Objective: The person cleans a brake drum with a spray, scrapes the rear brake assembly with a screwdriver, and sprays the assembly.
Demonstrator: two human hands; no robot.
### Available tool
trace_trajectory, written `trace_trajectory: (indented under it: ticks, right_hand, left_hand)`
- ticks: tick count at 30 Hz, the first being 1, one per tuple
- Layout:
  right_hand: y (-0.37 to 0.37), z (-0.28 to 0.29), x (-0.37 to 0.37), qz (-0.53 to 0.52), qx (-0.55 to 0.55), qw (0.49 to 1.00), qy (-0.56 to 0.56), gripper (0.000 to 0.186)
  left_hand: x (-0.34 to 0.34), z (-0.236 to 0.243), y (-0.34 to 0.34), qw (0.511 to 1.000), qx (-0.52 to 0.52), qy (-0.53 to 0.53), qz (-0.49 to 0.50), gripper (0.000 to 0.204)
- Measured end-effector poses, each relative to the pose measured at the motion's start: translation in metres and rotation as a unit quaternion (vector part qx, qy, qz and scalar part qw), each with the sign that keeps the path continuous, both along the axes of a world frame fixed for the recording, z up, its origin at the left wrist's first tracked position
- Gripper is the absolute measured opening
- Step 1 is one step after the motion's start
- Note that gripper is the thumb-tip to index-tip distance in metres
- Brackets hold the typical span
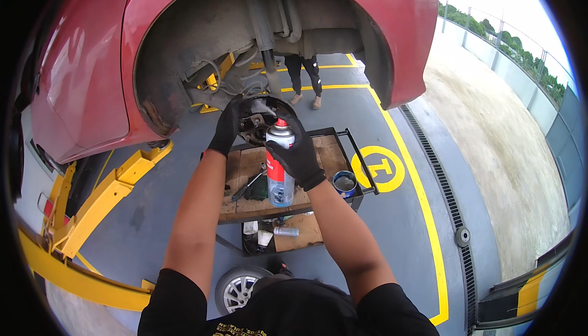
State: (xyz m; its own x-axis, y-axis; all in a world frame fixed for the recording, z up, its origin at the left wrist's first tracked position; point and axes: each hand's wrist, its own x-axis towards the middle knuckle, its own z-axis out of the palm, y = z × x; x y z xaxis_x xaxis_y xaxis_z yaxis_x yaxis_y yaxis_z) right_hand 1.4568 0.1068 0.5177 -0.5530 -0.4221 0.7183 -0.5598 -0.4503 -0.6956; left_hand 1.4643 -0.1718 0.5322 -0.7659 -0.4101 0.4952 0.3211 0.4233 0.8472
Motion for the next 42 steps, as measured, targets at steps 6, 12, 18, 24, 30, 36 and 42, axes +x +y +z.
trace_trajectory:
  ticks: [6, 12, 18, 24, 30, 36, 42]
  right_hand:
    - [0.003, 0.001, 0.015, -0.062, 0.025, 0.997, 0.024, 0.068]
    - [-0.012, -0.005, 0.029, -0.099, 0.032, 0.991, 0.085, 0.068]
    - [-0.03, -0.011, 0.04, -0.054, 0.028, 0.996, 0.071, 0.069]
    - [-0.048, -0.014, 0.056, -0.147, 0.14, 0.944, 0.262, 0.062]
    - [-0.082, -0.016, 0.064, -0.171, 0.233, 0.905, 0.312, 0.059]
    - [-0.11, -0.004, 0.061, -0.226, 0.25, 0.88, 0.334, 0.062]
    - [-0.134, -0.005, 0.064, -0.172, 0.308, 0.885, 0.304, 0.062]
  left_hand:
    - [-0.003, 0.018, -0.001, 0.979, 0.164, -0.097, -0.066, 0.071]
    - [0.01, 0.023, 0.003, 0.978, 0.163, -0.085, -0.097, 0.077]
    - [0.018, 0.027, -0.017, 0.983, 0.081, -0.15, -0.063, 0.082]
    - [0.015, 0.025, -0.022, 0.985, 0.032, -0.15, -0.073, 0.076]
    - [0.025, 0.043, -0.038, 0.98, 0.005, -0.187, -0.064, 0.073]
    - [0.041, 0.072, -0.02, 0.97, -0.018, -0.217, -0.105, 0.073]
    - [0.044, 0.053, -0.06, 0.965, -0.063, -0.221, -0.122, 0.073]
